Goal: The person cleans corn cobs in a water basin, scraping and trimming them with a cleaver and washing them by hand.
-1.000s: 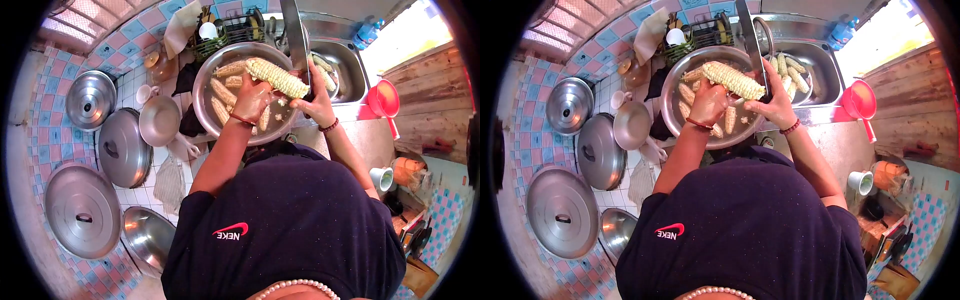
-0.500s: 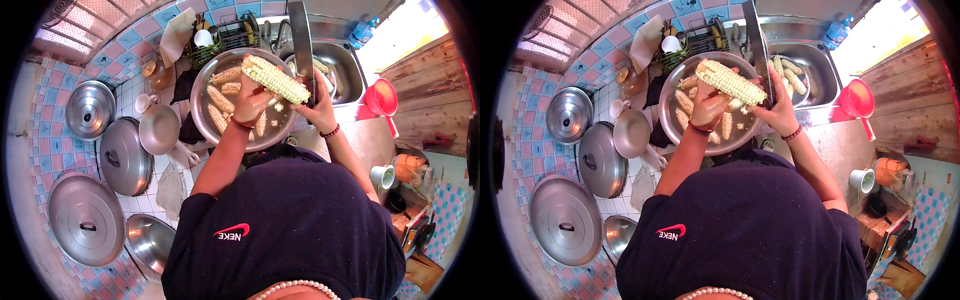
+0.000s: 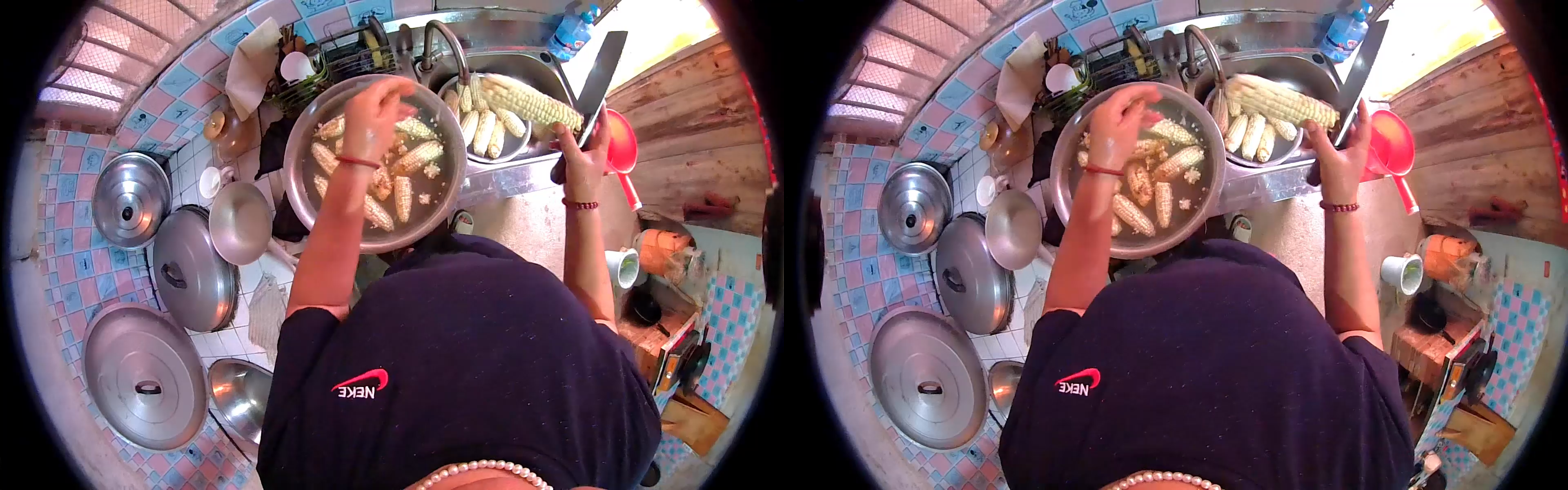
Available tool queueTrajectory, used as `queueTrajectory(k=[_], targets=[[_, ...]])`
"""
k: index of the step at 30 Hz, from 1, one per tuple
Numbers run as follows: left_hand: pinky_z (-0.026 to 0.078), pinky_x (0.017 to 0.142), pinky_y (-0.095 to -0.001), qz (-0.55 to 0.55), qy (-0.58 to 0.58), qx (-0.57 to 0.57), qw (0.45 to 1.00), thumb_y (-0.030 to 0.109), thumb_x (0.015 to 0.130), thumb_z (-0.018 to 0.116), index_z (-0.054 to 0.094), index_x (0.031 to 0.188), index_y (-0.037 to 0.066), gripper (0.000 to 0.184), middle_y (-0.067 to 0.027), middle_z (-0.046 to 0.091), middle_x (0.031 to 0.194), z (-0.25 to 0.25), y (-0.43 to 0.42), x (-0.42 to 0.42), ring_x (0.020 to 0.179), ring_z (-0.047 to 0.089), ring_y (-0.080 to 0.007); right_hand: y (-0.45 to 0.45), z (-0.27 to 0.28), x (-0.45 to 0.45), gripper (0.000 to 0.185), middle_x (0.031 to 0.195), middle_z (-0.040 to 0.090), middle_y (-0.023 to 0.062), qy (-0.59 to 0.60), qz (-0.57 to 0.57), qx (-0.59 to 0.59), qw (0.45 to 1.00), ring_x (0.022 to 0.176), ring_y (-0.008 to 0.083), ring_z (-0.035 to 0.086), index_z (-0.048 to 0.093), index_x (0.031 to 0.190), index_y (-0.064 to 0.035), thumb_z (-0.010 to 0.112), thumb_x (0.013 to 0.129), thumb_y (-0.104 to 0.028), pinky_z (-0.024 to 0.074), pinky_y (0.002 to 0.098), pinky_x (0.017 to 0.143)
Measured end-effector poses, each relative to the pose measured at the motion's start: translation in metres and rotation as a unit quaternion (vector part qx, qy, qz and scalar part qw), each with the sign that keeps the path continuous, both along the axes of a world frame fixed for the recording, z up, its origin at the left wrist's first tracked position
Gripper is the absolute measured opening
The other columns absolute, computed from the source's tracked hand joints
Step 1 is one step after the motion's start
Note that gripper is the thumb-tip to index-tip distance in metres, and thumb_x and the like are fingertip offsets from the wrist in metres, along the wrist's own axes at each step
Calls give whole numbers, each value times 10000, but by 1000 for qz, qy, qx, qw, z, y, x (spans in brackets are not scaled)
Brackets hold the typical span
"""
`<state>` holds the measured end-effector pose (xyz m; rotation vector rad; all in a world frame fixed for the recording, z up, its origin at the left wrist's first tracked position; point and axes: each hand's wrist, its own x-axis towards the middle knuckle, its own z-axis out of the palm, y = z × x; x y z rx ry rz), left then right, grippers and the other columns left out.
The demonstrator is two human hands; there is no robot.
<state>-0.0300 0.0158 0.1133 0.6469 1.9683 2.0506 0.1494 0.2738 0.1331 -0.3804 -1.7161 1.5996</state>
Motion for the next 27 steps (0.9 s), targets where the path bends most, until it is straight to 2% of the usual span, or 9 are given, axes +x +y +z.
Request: queueTrajectory(k=[3,7,11,12,15,19,21,25,27], targets=[[557,778,-360,17,98,-286,953,168,924,626,658,1159,43,268,-158,699,1002,-60,-45,-15,830,698,-278,53,-56,5,791,1156,601,141,-75,-25,68,995,973,201,653,266,1461,-31,731,822,10,569,283,776],[444,982,-483,60,201,-447,870,348,880,665,561,1327,117,513,-205,574,1279,-115,-77,22,1146,568,-375,90,-135,-13,772,1227,600,129,-221,-54,107,968,1064,200,623,405,1404,-27,810,753,-109,508,310,921],[347,1070,-546,53,192,-623,757,396,850,677,450,1434,160,670,-176,418,1448,-131,-40,64,1291,438,-403,85,-180,-46,786,1278,592,147,-301,-44,-31,952,936,163,661,386,1453,-165,770,780,-35,561,247,539],[333,1078,-557,37,183,-643,742,401,848,675,429,1448,165,690,-166,388,1471,-132,-33,69,1306,418,-411,82,-184,-52,796,1282,590,147,-298,-53,-30,952,938,167,659,378,1460,-164,767,779,-27,569,251,547],[345,1089,-494,-130,66,-673,725,407,847,673,490,1384,133,630,-156,469,1415,-148,-29,53,1257,469,-412,75,-189,-59,826,1283,585,141,-262,-76,-34,962,935,187,654,345,1485,-157,749,782,3,603,275,578],[471,924,-471,61,176,-591,785,260,911,527,717,1016,82,281,-176,664,1051,-182,-24,23,1035,613,-353,69,-165,-47,755,1257,604,136,-201,-57,-49,977,939,146,645,328,1493,-153,681,847,10,592,254,581],[481,897,-478,22,173,-607,775,245,914,513,722,989,89,271,-191,665,1033,-183,-17,20,1005,621,-375,66,-151,-36,727,1245,610,136,-182,-36,-53,981,941,132,643,319,1497,-153,657,872,6,589,244,594],[485,895,-467,-73,86,-465,878,220,908,516,715,942,93,239,-188,670,991,-153,-39,6,1013,617,-387,49,-127,-13,646,1233,611,145,-124,11,20,992,1019,160,638,304,1488,-84,591,918,12,569,240,700],[486,909,-468,34,164,-485,858,216,900,531,697,994,109,219,-166,671,995,-132,-53,-22,1010,624,-374,33,-116,-4,624,1239,606,150,-80,24,70,994,1050,173,627,305,1484,-73,566,926,27,555,248,729]])
